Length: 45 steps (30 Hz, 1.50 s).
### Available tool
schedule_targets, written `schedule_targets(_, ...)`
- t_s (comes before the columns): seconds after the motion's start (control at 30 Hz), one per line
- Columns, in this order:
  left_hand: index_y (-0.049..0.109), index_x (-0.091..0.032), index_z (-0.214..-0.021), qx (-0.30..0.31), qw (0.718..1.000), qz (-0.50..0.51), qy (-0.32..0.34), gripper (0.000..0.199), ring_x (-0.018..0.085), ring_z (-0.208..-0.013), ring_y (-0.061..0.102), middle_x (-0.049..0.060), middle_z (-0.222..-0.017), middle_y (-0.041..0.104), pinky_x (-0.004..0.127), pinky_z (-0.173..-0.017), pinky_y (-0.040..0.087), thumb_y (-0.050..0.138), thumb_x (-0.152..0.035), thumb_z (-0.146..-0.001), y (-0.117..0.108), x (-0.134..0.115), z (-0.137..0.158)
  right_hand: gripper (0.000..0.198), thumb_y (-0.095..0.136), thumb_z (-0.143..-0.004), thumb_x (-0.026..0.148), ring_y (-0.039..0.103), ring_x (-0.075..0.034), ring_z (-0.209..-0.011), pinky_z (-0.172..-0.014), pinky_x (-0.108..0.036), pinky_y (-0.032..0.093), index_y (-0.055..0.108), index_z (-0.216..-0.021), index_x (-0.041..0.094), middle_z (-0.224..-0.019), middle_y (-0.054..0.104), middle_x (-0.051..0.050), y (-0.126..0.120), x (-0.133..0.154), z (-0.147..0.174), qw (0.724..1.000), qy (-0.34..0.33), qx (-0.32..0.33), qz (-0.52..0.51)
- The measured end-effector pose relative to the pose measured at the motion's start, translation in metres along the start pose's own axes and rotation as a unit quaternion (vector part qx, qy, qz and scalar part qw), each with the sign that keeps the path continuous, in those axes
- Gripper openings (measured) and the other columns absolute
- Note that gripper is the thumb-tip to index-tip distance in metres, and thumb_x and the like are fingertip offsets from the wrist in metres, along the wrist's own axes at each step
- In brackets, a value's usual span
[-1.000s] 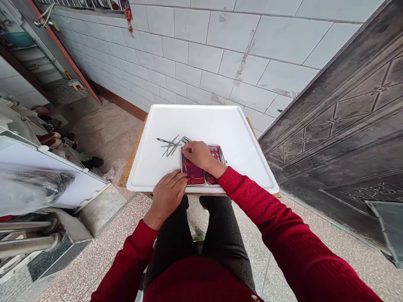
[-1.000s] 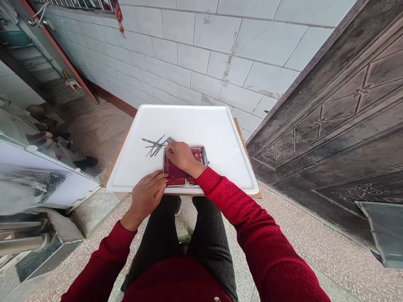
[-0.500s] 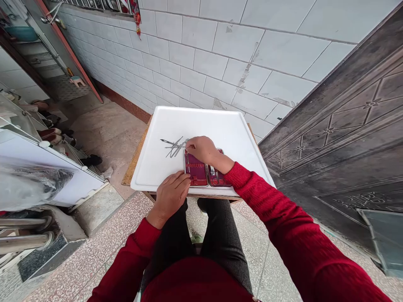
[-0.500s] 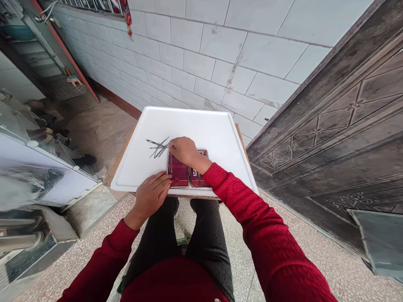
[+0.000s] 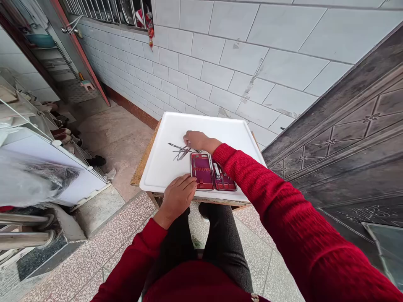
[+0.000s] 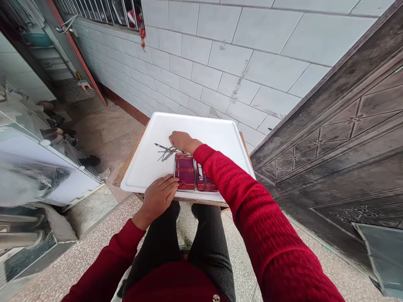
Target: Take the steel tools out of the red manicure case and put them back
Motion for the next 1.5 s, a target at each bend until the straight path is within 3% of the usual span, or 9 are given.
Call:
schedule_targets(0.27, 0.070, -0.019, -0.111, -0.011, 1.000, -0.006, 0.006, 0.018, 0.025, -0.118, 0.071, 0.006, -0.119, 0.078, 0.042, -0.099, 0.059, 0.055, -0.016, -0.102, 0.000, 0.000, 0.001, 0.019, 0.059, -0.094, 0.010, 0.067, -0.022, -0.096, -0.065, -0.027, 0.043, 0.074, -0.105, 0.012, -0.130, 0.067, -0.015, -0.001, 0.004, -0.008, 0.996, -0.040, 0.037, 0.073)
schedule_targets(0.6, 0.071, -0.020, -0.112, -0.003, 1.000, -0.012, 0.003, 0.019, 0.025, -0.119, 0.071, 0.006, -0.120, 0.078, 0.042, -0.099, 0.058, 0.054, -0.016, -0.102, 0.002, 0.002, 0.000, 0.021, 0.050, -0.097, 0.011, 0.065, -0.023, -0.093, -0.070, -0.030, 0.037, 0.070, -0.106, 0.012, -0.109, 0.074, -0.015, -0.009, -0.007, 0.020, 0.992, -0.072, -0.061, 0.079)
schedule_targets(0.77, 0.072, -0.021, -0.112, 0.004, 1.000, -0.017, 0.004, 0.021, 0.025, -0.119, 0.071, 0.006, -0.120, 0.078, 0.042, -0.098, 0.059, 0.054, -0.016, -0.102, 0.002, 0.002, -0.001, 0.017, 0.059, -0.088, 0.007, 0.065, -0.020, -0.080, -0.067, -0.028, 0.040, 0.071, -0.097, 0.014, -0.091, 0.075, -0.009, -0.002, -0.023, 0.033, 0.984, 0.002, -0.129, -0.124)
schedule_targets(0.83, 0.072, -0.021, -0.112, 0.004, 1.000, -0.020, 0.003, 0.022, 0.025, -0.119, 0.071, 0.006, -0.119, 0.078, 0.042, -0.098, 0.059, 0.053, -0.016, -0.102, 0.002, 0.001, -0.001, 0.017, 0.060, -0.084, 0.004, 0.063, -0.015, -0.068, -0.063, -0.025, 0.042, 0.071, -0.092, 0.014, -0.079, 0.072, -0.004, 0.008, -0.030, 0.038, 0.934, 0.043, -0.145, -0.324)
schedule_targets(0.93, 0.071, -0.021, -0.113, 0.001, 1.000, -0.022, 0.004, 0.022, 0.025, -0.118, 0.072, 0.006, -0.119, 0.078, 0.042, -0.096, 0.059, 0.053, -0.016, -0.102, 0.000, 0.001, -0.002, 0.010, 0.065, -0.082, 0.006, 0.056, -0.010, -0.054, -0.050, -0.020, 0.042, 0.071, -0.083, 0.013, -0.063, 0.065, 0.000, 0.032, -0.033, 0.047, 0.793, 0.087, -0.120, -0.592)
schedule_targets(1.03, 0.071, -0.022, -0.113, -0.002, 1.000, -0.022, 0.009, 0.022, 0.025, -0.118, 0.072, 0.005, -0.118, 0.079, 0.042, -0.096, 0.060, 0.053, -0.016, -0.103, -0.001, 0.001, -0.003, 0.007, 0.079, -0.076, 0.013, 0.061, -0.009, -0.055, -0.051, -0.018, 0.049, 0.074, -0.082, 0.012, -0.064, 0.068, -0.001, 0.041, -0.028, 0.056, 0.663, 0.068, -0.103, -0.738)
schedule_targets(1.1, 0.071, -0.021, -0.113, -0.007, 1.000, -0.023, 0.016, 0.021, 0.025, -0.118, 0.072, 0.005, -0.117, 0.079, 0.042, -0.096, 0.060, 0.054, -0.016, -0.102, -0.001, 0.001, -0.004, 0.023, 0.089, -0.068, 0.014, 0.067, -0.009, -0.064, -0.061, -0.018, 0.058, 0.076, -0.087, 0.013, -0.072, 0.074, -0.002, 0.038, -0.026, 0.063, 0.608, 0.036, -0.111, -0.785)
schedule_targets(1.2, 0.070, -0.021, -0.113, -0.016, 0.999, -0.022, 0.017, 0.020, 0.026, -0.118, 0.072, 0.006, -0.116, 0.079, 0.043, -0.096, 0.061, 0.055, -0.016, -0.102, -0.004, 0.002, -0.005, 0.033, 0.096, -0.061, 0.014, 0.070, -0.011, -0.067, -0.065, -0.020, 0.062, 0.076, -0.087, 0.012, -0.075, 0.076, -0.003, 0.031, -0.027, 0.068, 0.584, 0.008, -0.129, -0.802)
schedule_targets(1.5, 0.072, -0.022, -0.111, -0.016, 1.000, 0.022, -0.011, 0.021, 0.023, -0.121, 0.070, 0.009, -0.128, 0.074, 0.040, -0.103, 0.060, 0.053, -0.020, -0.104, -0.020, 0.019, -0.026, 0.028, 0.096, -0.068, 0.025, 0.056, -0.006, -0.043, -0.038, -0.012, 0.045, 0.072, -0.069, 0.011, -0.053, 0.066, 0.000, 0.040, -0.046, 0.065, 0.614, 0.065, -0.156, -0.771)
Point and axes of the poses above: each hand's wrist, its own z-axis away from the middle knuckle, its own y-axis out of the palm, x = y × z, the point moved 6 cm from there along -z, towards the middle knuckle
